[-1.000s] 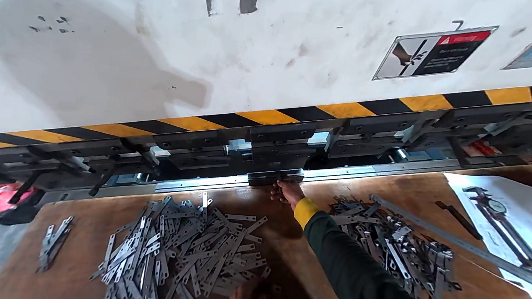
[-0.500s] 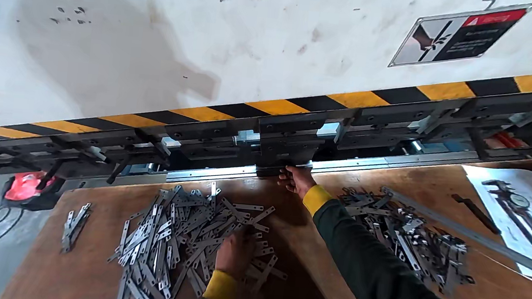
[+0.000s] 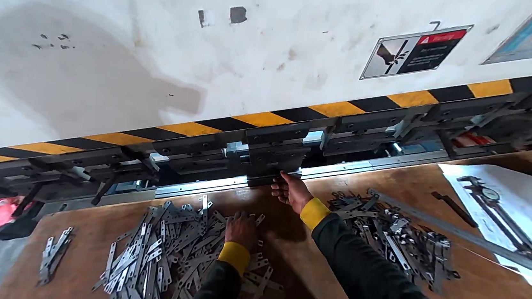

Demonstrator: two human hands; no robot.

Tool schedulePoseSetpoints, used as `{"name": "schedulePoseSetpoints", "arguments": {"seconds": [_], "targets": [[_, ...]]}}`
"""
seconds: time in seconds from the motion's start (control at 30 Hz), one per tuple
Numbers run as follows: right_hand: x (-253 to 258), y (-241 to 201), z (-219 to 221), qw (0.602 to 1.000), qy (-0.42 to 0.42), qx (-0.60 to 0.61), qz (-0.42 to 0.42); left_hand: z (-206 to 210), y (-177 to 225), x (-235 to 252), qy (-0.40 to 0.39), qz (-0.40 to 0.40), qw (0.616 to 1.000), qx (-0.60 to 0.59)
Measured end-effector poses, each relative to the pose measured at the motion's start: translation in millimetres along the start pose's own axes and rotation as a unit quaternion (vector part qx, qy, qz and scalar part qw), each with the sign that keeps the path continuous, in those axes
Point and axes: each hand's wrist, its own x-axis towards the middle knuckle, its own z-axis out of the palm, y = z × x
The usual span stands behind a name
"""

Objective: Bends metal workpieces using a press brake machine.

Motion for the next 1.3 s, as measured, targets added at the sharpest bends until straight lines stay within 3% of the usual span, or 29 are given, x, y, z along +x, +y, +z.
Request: {"name": "schedulePoseSetpoints", "arguments": {"seconds": [0.13, 0.27, 0.53, 0.7, 0.9, 1.13, 1.3], "targets": [[-12, 18, -5, 1.000, -0.019, 0.021, 0.005, 3, -1, -2, 0.023, -0.007, 1.000, -0.004], [-22, 33, -11, 0.999, -0.026, 0.022, 0.017, -3, 3, -3, -0.003, -0.029, 1.000, -0.008], [-7, 2, -3, 1.000, 0.000, -0.005, 0.015, -9, 12, -10, -0.022, -0.024, 0.999, 0.014], [-5, -13, 7, 0.999, 0.028, -0.014, 0.011, 0, 0, -21, 0.051, 0.001, 0.998, -0.041], [-5, -11, 10, 0.998, 0.053, -0.038, -0.002, 16, -10, -76, 0.247, 0.040, 0.950, -0.187], [-9, -7, -8, 0.981, 0.182, 0.024, -0.065, -7, -15, -135, 0.276, 0.142, 0.936, -0.164], [-33, 4, -48, 0.941, 0.264, 0.169, -0.125, -41, -8, -162, 0.308, 0.239, 0.914, -0.115]]}}
